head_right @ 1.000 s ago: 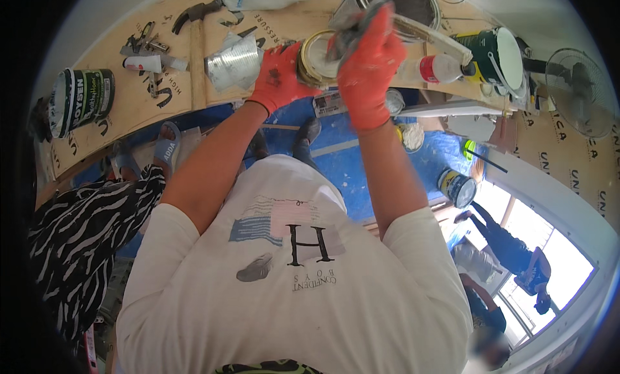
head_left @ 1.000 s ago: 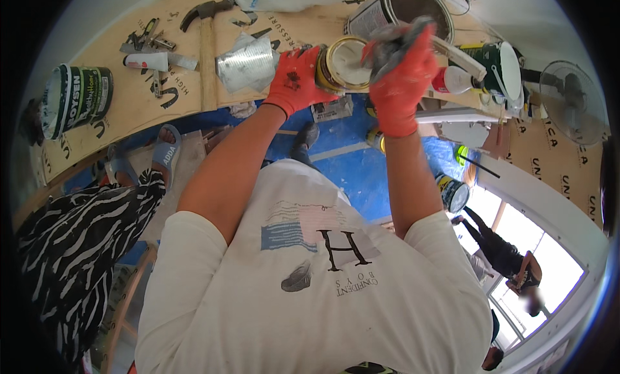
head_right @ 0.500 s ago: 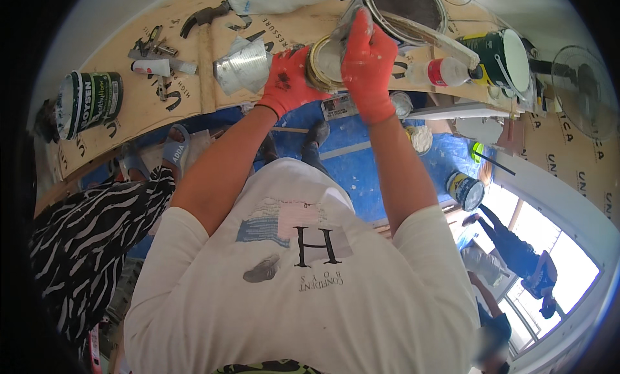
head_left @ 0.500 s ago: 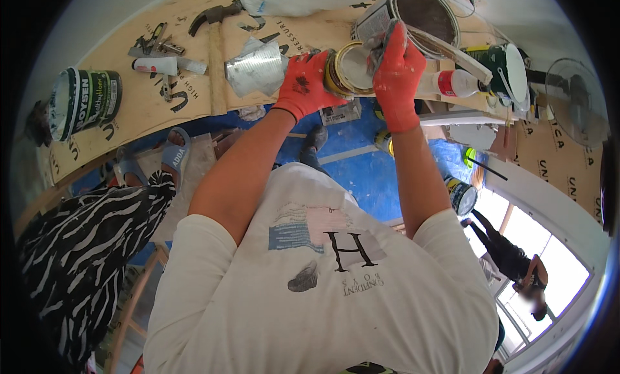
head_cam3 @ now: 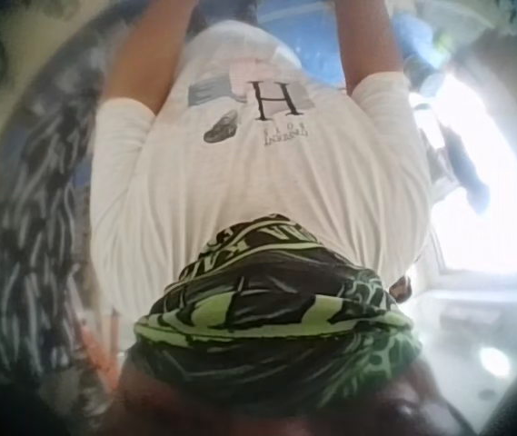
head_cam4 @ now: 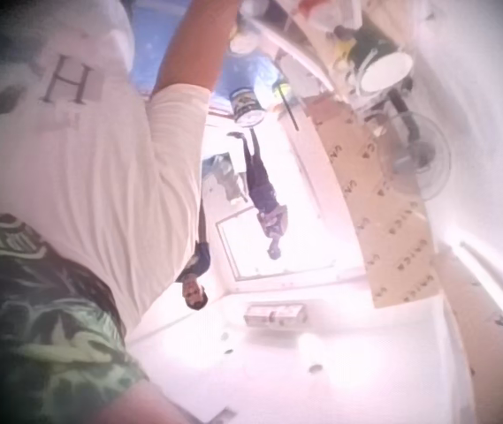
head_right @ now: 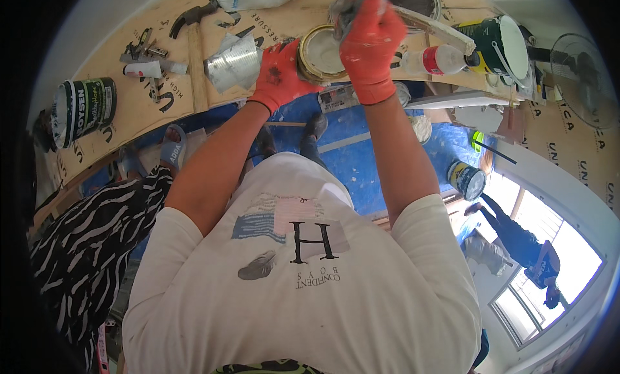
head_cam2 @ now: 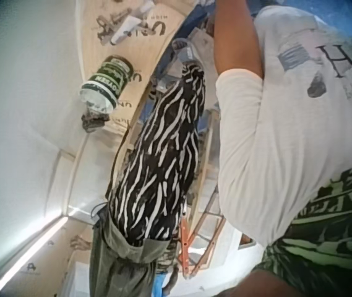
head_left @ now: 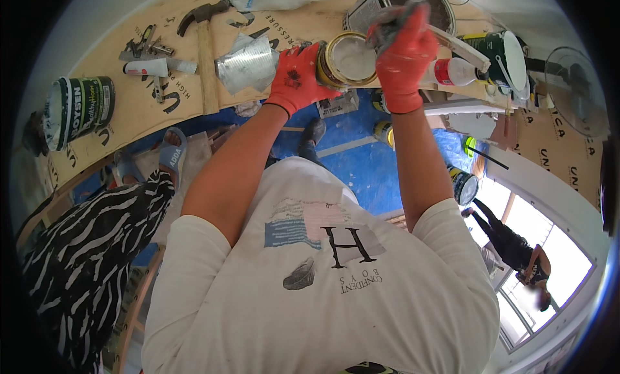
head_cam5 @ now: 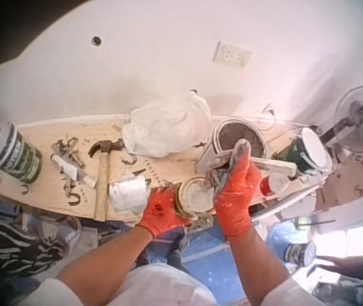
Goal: The person mixes a white substance in a small container and then uses a metal scraper to apply and spread it onto a flat board on the floor.
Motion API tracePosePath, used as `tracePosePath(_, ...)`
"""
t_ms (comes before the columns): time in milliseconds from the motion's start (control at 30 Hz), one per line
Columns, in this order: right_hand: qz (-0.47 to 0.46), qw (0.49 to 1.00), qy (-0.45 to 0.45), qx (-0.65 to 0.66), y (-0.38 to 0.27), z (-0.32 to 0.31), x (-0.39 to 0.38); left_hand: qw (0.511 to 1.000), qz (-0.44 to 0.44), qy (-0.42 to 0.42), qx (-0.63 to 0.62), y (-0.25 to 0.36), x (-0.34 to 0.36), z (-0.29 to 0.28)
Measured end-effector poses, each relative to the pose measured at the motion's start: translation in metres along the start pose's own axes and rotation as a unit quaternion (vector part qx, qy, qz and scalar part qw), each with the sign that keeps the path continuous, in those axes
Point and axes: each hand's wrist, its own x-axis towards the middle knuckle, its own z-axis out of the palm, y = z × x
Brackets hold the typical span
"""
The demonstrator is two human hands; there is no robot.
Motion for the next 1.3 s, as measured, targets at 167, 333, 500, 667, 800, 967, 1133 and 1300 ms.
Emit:
tracePosePath(167,0.037,0.998,-0.004,0.043,0.003,-0.001,0.000,1.000,0.007,0.002,-0.024,-0.004,0.000,-0.002)
tracePosePath(333,0.053,0.993,0.001,-0.109,0.002,-0.003,0.003,1.000,0.012,0.013,-0.001,-0.004,0.001,0.002)
tracePosePath(500,0.098,0.983,-0.035,0.152,-0.002,-0.006,0.005,0.999,0.023,0.045,-0.018,-0.004,-0.001,0.004)
tracePosePath(667,-0.064,0.971,-0.068,-0.220,0.001,-0.008,0.003,1.000,0.020,0.017,0.001,-0.005,-0.001,0.002)
tracePosePath(800,0.006,0.999,-0.042,0.016,0.002,-0.008,0.002,1.000,0.013,0.009,-0.004,-0.004,0.000,0.003)
tracePosePath(967,0.003,0.986,-0.030,-0.162,-0.008,-0.004,0.003,0.999,0.025,0.034,-0.007,-0.004,-0.001,0.004)
tracePosePath(1133,-0.071,0.997,0.009,-0.016,-0.012,-0.003,0.006,0.999,0.021,0.036,-0.003,-0.002,-0.002,0.004)
tracePosePath(1300,0.159,0.984,-0.045,-0.060,-0.003,-0.008,0.007,0.998,0.025,0.049,-0.029,-0.002,-0.001,0.005)
